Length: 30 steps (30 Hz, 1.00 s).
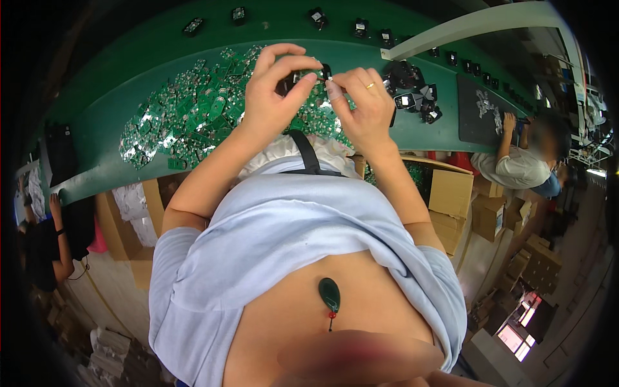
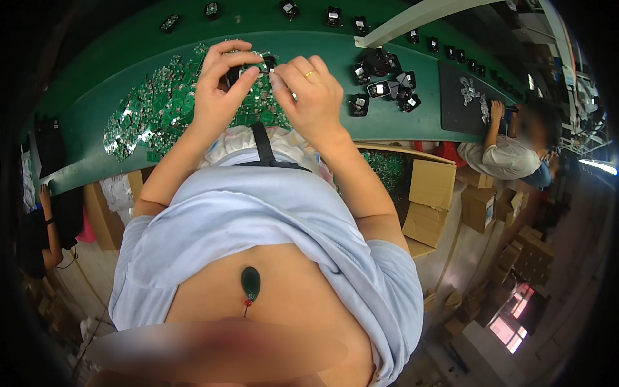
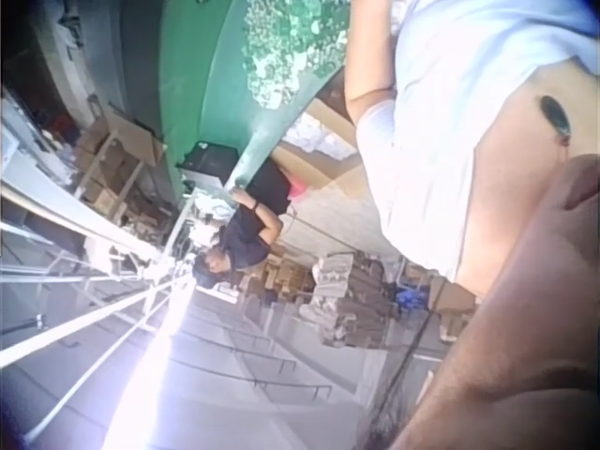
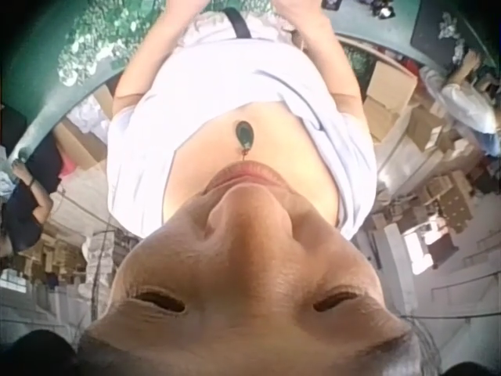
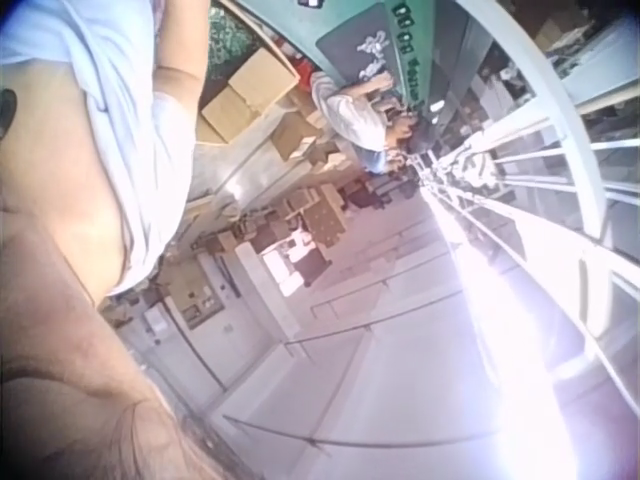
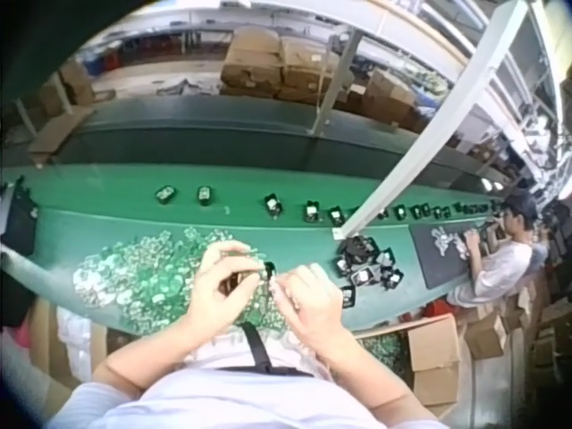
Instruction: The person assembles electronic devices by hand, picking up a circuit board and a black plastic housing, fitting the board into the housing, and pressing them together. The person then places the assembled unit onto the green workbench and repeats the process with another circuit board and housing.
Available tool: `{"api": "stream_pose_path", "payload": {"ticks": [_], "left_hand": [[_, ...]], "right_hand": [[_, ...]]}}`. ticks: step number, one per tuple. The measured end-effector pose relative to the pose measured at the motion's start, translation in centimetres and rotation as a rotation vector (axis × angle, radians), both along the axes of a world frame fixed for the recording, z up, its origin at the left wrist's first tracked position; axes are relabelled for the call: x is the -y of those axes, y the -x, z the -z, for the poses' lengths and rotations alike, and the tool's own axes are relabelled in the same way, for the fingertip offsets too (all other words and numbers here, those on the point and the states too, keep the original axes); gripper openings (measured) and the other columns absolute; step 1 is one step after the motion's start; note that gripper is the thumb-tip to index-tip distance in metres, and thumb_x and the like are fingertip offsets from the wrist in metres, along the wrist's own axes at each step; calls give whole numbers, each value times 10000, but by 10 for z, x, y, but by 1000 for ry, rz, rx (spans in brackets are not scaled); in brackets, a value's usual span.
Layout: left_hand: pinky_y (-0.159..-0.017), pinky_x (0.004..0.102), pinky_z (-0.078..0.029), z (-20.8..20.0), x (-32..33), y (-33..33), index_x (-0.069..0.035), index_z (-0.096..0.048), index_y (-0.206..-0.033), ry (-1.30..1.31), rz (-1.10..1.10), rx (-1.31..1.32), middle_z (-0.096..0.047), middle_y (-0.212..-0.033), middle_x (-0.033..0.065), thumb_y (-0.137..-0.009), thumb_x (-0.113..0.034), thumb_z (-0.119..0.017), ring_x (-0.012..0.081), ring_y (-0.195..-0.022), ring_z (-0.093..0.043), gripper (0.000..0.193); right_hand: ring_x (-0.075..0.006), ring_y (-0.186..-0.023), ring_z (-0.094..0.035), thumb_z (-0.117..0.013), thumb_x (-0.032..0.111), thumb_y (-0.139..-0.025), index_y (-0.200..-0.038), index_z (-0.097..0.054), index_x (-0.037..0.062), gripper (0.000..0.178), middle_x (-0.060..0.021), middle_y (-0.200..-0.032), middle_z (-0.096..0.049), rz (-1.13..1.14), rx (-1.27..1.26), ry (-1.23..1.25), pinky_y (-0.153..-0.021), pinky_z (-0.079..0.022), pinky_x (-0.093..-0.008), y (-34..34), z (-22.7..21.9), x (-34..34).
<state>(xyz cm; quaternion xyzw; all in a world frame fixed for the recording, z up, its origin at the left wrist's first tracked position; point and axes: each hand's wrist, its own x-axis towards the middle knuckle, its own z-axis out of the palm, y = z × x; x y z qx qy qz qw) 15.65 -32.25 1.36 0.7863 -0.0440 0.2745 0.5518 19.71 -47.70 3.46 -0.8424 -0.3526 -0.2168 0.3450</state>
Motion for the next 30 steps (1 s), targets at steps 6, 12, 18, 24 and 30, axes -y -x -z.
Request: {"api": "stream_pose_path", "payload": {"ticks": [6,12,18,24,30], "left_hand": [[-527,236,-441,-11,1,1,-120,-668,-854,-129,0,78,-540,-996,52,-711,-55,-675,122,-587,-520,157],[-509,233,-435,-10,-2,2,-77,-649,-863,67,131,0,-552,-926,33,-749,-72,-656,88,-595,-514,114],[-625,214,-408,-18,-4,9,-37,-596,-984,507,375,-346,-540,-942,15,-807,-78,-613,65,-736,-492,182],[-751,216,-415,-24,-1,15,-30,-537,-1105,282,143,-306,-544,-1002,24,-816,-58,-604,74,-903,-499,298],[-559,235,-427,-20,1,13,-64,-605,-987,82,-10,-35,-583,-877,54,-764,-116,-647,149,-654,-544,232]], "right_hand": [[-187,-639,-500,-657,118,-663,-723,-556,99,119,-3,-696,-523,-86,172,212,-514,-421,-302,-4,-22,1],[-176,-652,-521,-674,66,-681,-752,-586,82,114,-16,-725,-553,-109,-45,-33,-491,-409,-273,1,-16,-1],[-180,-655,-540,-655,-19,-684,-789,-613,54,135,-60,-755,-584,-178,-246,-292,-504,-418,-268,11,-13,1],[-207,-637,-533,-653,-52,-629,-789,-594,40,193,-65,-755,-580,-255,-63,-158,-514,-426,-286,7,-13,2],[-220,-632,-525,-650,-57,-582,-810,-586,34,254,-62,-755,-571,-285,102,-56,-517,-430,-296,3,-18,-2]]}}
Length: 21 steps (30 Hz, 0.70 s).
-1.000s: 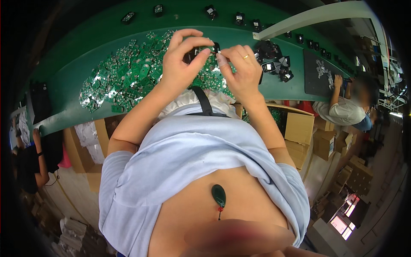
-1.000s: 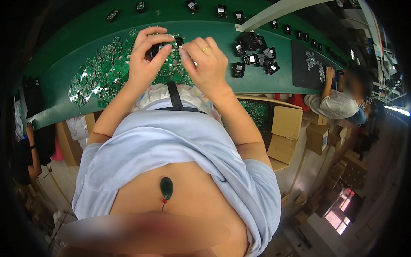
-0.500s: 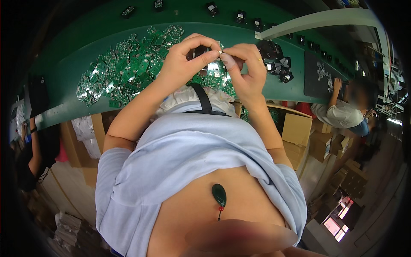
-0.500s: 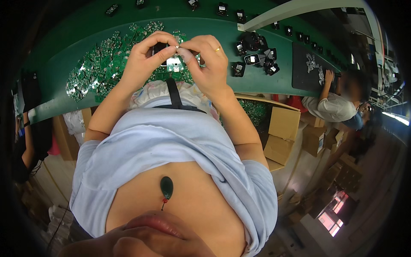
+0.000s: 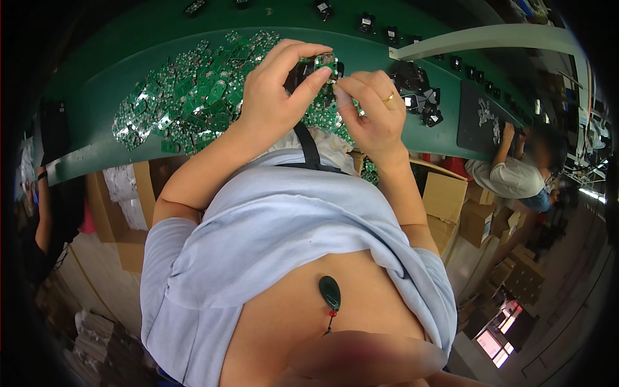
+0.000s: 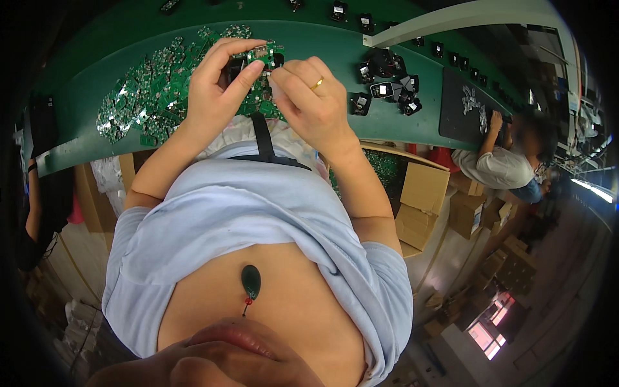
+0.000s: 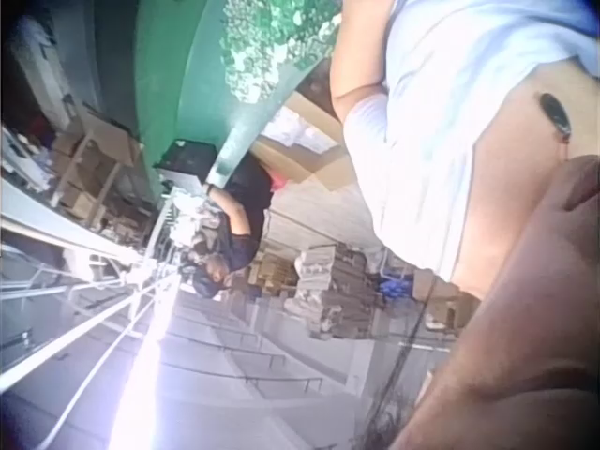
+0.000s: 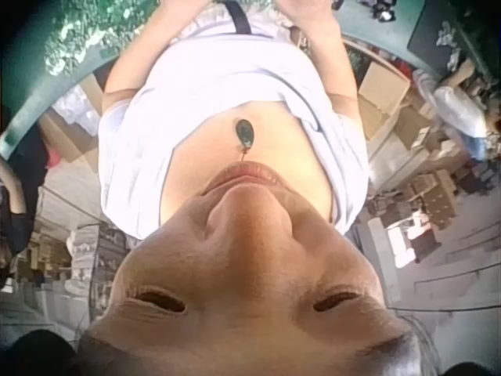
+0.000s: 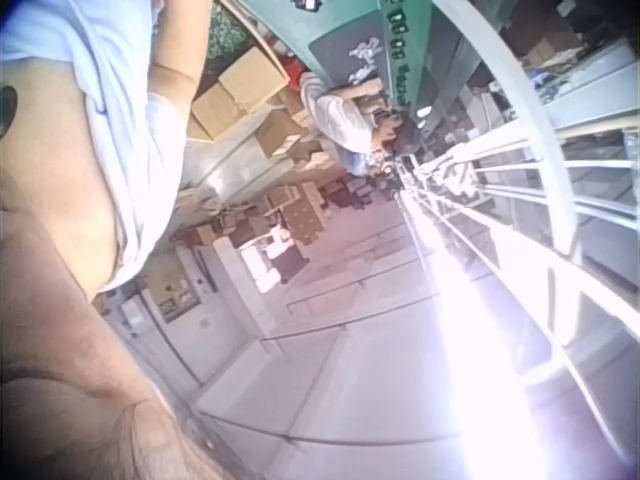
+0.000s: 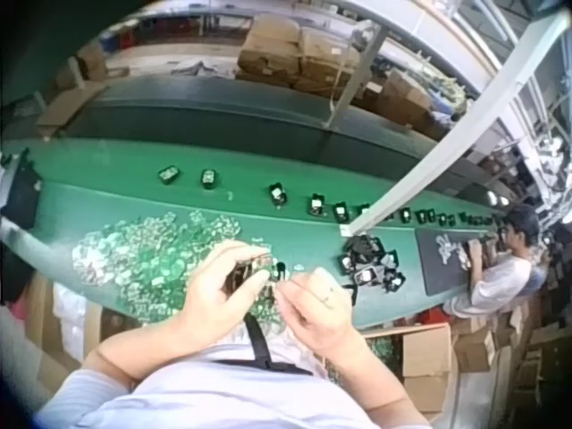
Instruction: The person assembles electronic devices by hand, picking up a circuit board and a black plastic housing, fitting the board into the housing, and pressing them together. The person then places the assembled unit onto the green workbench and repeats the process with another circuit board and housing.
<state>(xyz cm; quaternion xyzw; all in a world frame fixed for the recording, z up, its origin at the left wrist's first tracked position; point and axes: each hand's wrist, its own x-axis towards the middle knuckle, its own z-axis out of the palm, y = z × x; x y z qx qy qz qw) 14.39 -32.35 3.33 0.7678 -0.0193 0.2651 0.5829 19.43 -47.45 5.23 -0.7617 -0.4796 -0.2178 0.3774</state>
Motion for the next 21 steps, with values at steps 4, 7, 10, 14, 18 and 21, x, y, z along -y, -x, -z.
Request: {"api": "stream_pose_path", "payload": {"ticks": [4,7,10,14,18,21], "left_hand": [[-582,247,-447,-4,0,1,-63,-613,-968,-62,-36,-3,-586,-874,55,-766,-112,-645,160,-688,-570,210],[-589,254,-455,-4,-1,1,-64,-614,-968,-76,-48,11,-587,-875,56,-762,-112,-648,167,-698,-578,214],[-587,263,-461,-4,-1,0,-66,-615,-967,-96,-57,42,-586,-873,59,-755,-112,-654,177,-696,-582,221],[-569,279,-466,-7,0,2,-70,-620,-967,-221,-80,59,-580,-853,62,-749,-105,-658,188,-672,-582,224],[-553,272,-460,-3,-1,1,-72,-622,-968,-193,-39,83,-578,-839,61,-751,-96,-652,184,-652,-577,220],[-542,262,-452,3,-1,3,-69,-623,-965,-128,-34,55,-577,-828,58,-756,-89,-644,174,-638,-571,211]], "right_hand": [[-214,-629,-515,-647,-47,-569,-816,-583,36,269,-57,-772,-566,-16,30,38,-509,-425,-294,-1,0,0],[-209,-626,-505,-646,-38,-561,-824,-580,39,282,-55,-781,-561,-23,37,76,-504,-423,-295,-1,-3,0],[-205,-621,-497,-642,-30,-569,-828,-575,40,276,-48,-781,-549,-21,46,97,-499,-420,-299,-1,-5,-1],[-204,-622,-495,-636,-27,-580,-825,-571,40,262,-41,-774,-537,-28,53,162,-498,-419,-297,-1,-6,-1],[-209,-628,-506,-629,-27,-605,-808,-570,38,222,-42,-769,-531,-81,-14,185,-513,-426,-303,-3,-8,0],[-230,-648,-529,-632,-27,-636,-801,-579,36,184,-54,-757,-538,-136,-178,134,-537,-440,-310,-9,3,0]]}}
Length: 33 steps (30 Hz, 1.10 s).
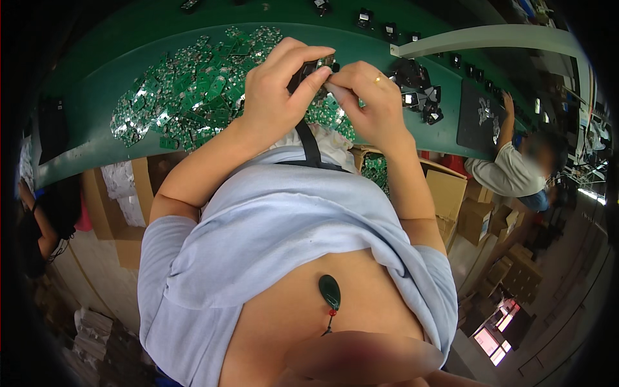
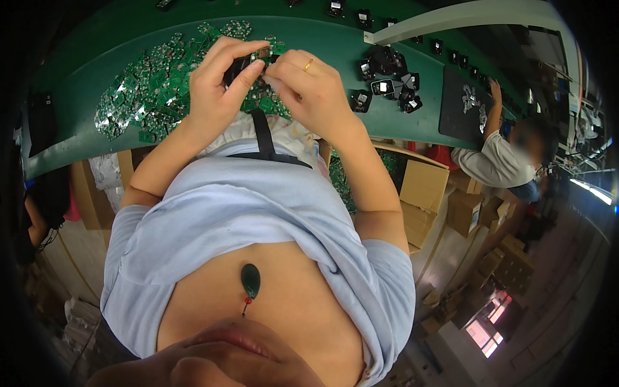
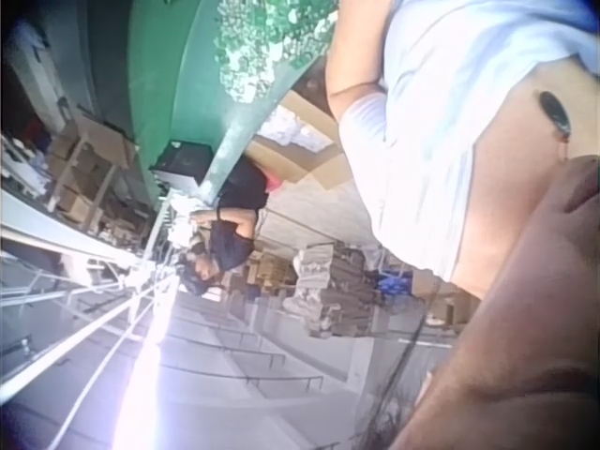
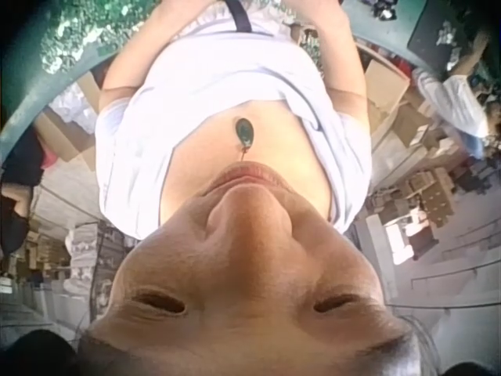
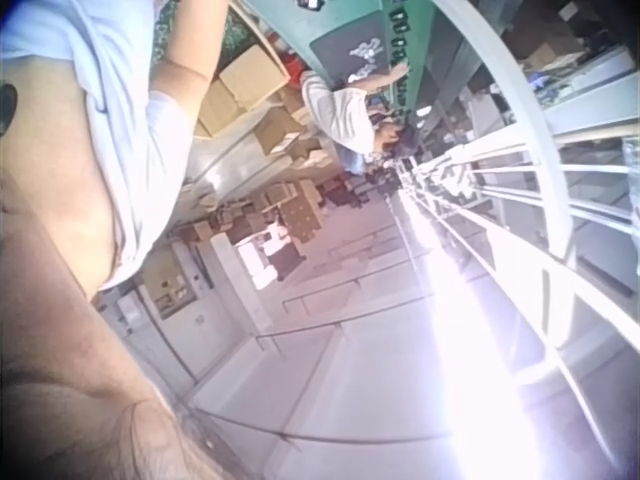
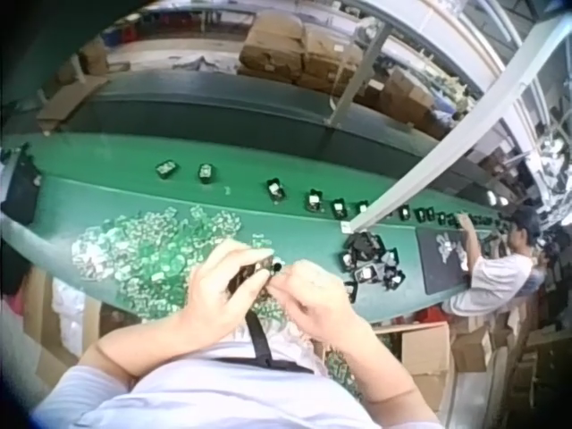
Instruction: The person assembles electronic devices by hand, picking up a circuit board and a black plastic housing, fitting the board into the housing, and pressing them together. The person then places the assembled unit onto the green workbench and repeats the process with another circuit board and housing.
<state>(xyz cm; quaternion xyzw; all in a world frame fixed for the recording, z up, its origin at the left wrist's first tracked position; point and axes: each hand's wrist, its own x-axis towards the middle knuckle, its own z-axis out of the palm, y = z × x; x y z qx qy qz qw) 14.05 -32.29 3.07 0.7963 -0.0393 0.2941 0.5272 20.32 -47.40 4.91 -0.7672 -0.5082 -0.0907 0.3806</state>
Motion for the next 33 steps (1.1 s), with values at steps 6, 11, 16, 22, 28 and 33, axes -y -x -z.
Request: {"api": "stream_pose_path", "payload": {"ticks": [6,11,16,22,28,33], "left_hand": [[-661,266,-447,15,-3,-5,-52,-588,-1034,194,-47,-80,-564,-921,91,-795,-100,-621,182,-786,-562,246],[-709,237,-450,16,-4,-1,-48,-549,-1127,238,52,-193,-557,-981,67,-865,-144,-543,142,-837,-545,278],[-747,232,-472,37,-16,-3,-48,-495,-1212,316,137,-388,-570,-1029,44,-911,-193,-488,94,-910,-543,334],[-671,232,-484,39,-22,-14,-49,-549,-1085,901,454,-853,-582,-965,24,-835,-140,-579,90,-822,-570,268],[-646,222,-472,40,-11,-14,-56,-493,-1063,892,339,-767,-578,-943,21,-838,-153,-585,88,-793,-562,262],[-677,224,-457,28,-9,-12,-66,-449,-1119,909,302,-776,-574,-971,29,-872,-191,-558,85,-830,-544,297]], "right_hand": [[-170,-673,-573,-637,0,-742,-986,-541,24,263,-65,-749,-564,198,-357,-195,-574,-464,-262,11,25,-6],[-92,-619,-520,-598,-3,-809,-1135,-390,15,387,-55,-763,-549,278,-946,-439,-534,-437,-205,20,29,-12],[-83,-617,-513,-586,20,-820,-1099,-443,19,313,-45,-786,-553,191,-999,-494,-535,-422,-195,13,27,2],[-138,-615,-539,-635,27,-747,-917,-645,84,179,-29,-743,-558,111,-553,-129,-529,-432,-237,19,25,-1],[-185,-605,-538,-654,38,-692,-860,-663,119,186,-13,-699,-558,128,5,-11,-483,-417,-286,2,33,0],[-187,-610,-543,-664,49,-699,-826,-637,80,134,-38,-702,-570,174,25,-185,-487,-418,-295,-11,45,-6]]}}
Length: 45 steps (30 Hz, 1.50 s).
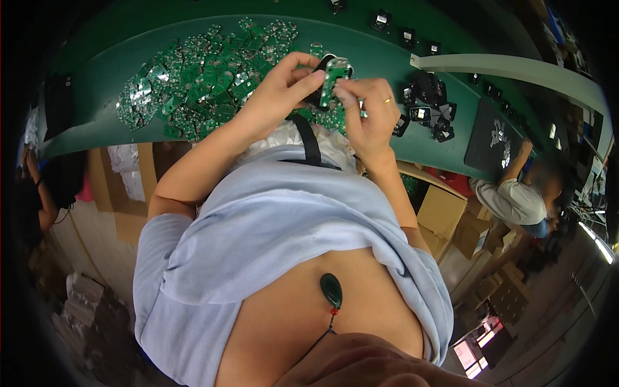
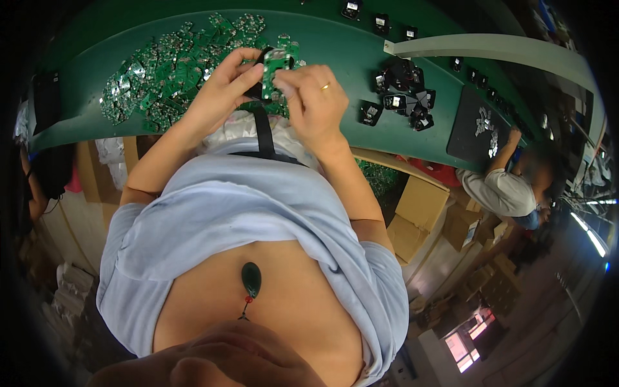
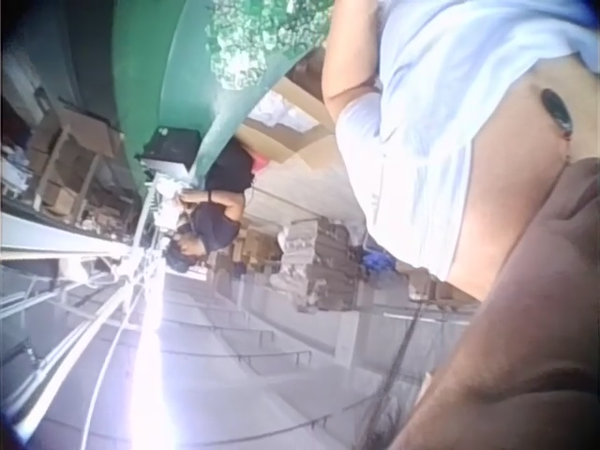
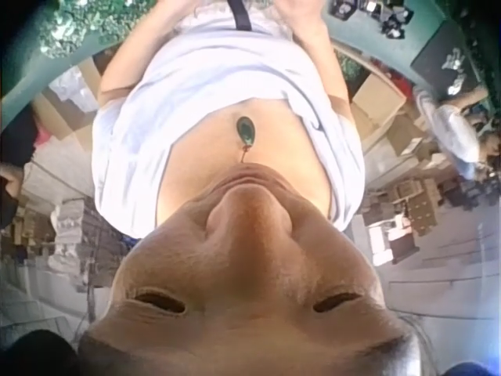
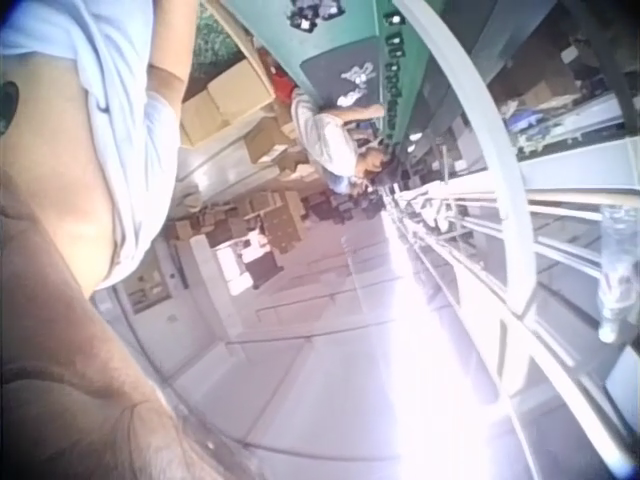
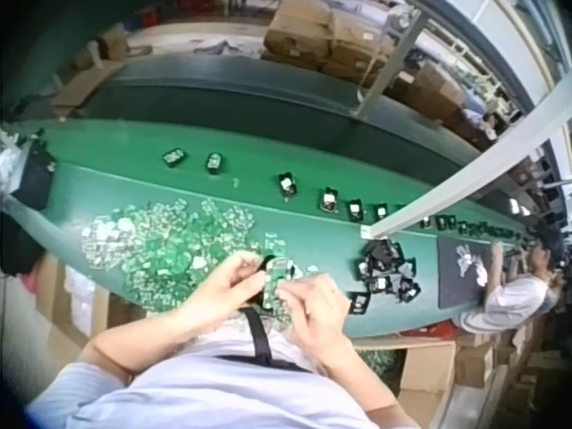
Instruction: The person assembles electronic devices by hand, picking up a circuit board and a black plastic housing, fitting the board into the housing, and pressing them together. The person then places the assembled unit onto the green workbench and repeats the process with another circuit board and housing.
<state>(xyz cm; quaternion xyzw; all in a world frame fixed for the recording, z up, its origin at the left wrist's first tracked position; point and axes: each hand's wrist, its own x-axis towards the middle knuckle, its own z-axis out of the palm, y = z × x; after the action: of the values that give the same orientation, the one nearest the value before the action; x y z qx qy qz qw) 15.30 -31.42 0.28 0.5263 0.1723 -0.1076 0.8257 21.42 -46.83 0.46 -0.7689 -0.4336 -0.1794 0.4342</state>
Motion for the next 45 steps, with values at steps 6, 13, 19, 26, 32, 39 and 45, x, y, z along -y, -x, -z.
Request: {"api": "stream_pose_path", "payload": {"ticks": [6,13,19,26,32,39,45], "left_hand": [[-746,246,-443,-3,3,-3,-62,-410,-1166,-171,-35,112,-566,-1057,67,-898,-233,-533,84,-897,-525,340],[-817,246,-414,10,6,-11,-31,-394,-1162,-240,-124,155,-549,-1079,87,-879,-161,-563,126,-951,-515,354],[-827,258,-419,23,10,-21,-19,-389,-1152,-300,-226,200,-549,-1064,96,-879,-90,-543,134,-959,-523,321],[-800,256,-428,38,-1,-32,-18,-375,-1162,-267,-231,186,-538,-1076,103,-886,-90,-531,136,-940,-522,325],[-765,236,-432,45,-2,-35,-18,-371,-1138,-264,-306,217,-547,-1026,100,-862,-115,-581,127,-908,-534,360],[-752,242,-440,42,-3,-37,-17,-369,-1140,-250,-283,220,-548,-1018,104,-857,-109,-588,128,-896,-535,370],[-755,248,-439,37,-3,-33,-13,-374,-1142,-275,-280,215,-543,-1043,105,-872,-95,-558,129,-899,-532,337]], "right_hand": [[-202,-597,-542,-668,53,-726,-783,-603,57,87,-61,-702,-573,96,-313,-28,-497,-422,-292,-3,-6,-8],[-211,-591,-539,-671,36,-706,-777,-591,50,108,-60,-691,-560,133,-252,48,-496,-422,-301,-7,4,-16],[-231,-600,-538,-665,34,-712,-797,-577,48,123,-70,-705,-551,173,-245,101,-500,-423,-318,-15,19,-22],[-244,-612,-541,-656,38,-727,-813,-556,46,132,-81,-706,-547,126,-310,170,-514,-430,-339,-30,27,-33],[-251,-630,-550,-655,35,-729,-815,-561,41,127,-79,-710,-551,53,-331,181,-524,-439,-335,-37,31,-36],[-256,-666,-564,-658,28,-723,-843,-568,43,151,-86,-737,-563,51,-297,151,-542,-453,-335,-39,28,-37],[-268,-676,-566,-652,18,-719,-848,-556,32,161,-96,-743,-562,43,-248,204,-551,-460,-348,-35,25,-35]]}}
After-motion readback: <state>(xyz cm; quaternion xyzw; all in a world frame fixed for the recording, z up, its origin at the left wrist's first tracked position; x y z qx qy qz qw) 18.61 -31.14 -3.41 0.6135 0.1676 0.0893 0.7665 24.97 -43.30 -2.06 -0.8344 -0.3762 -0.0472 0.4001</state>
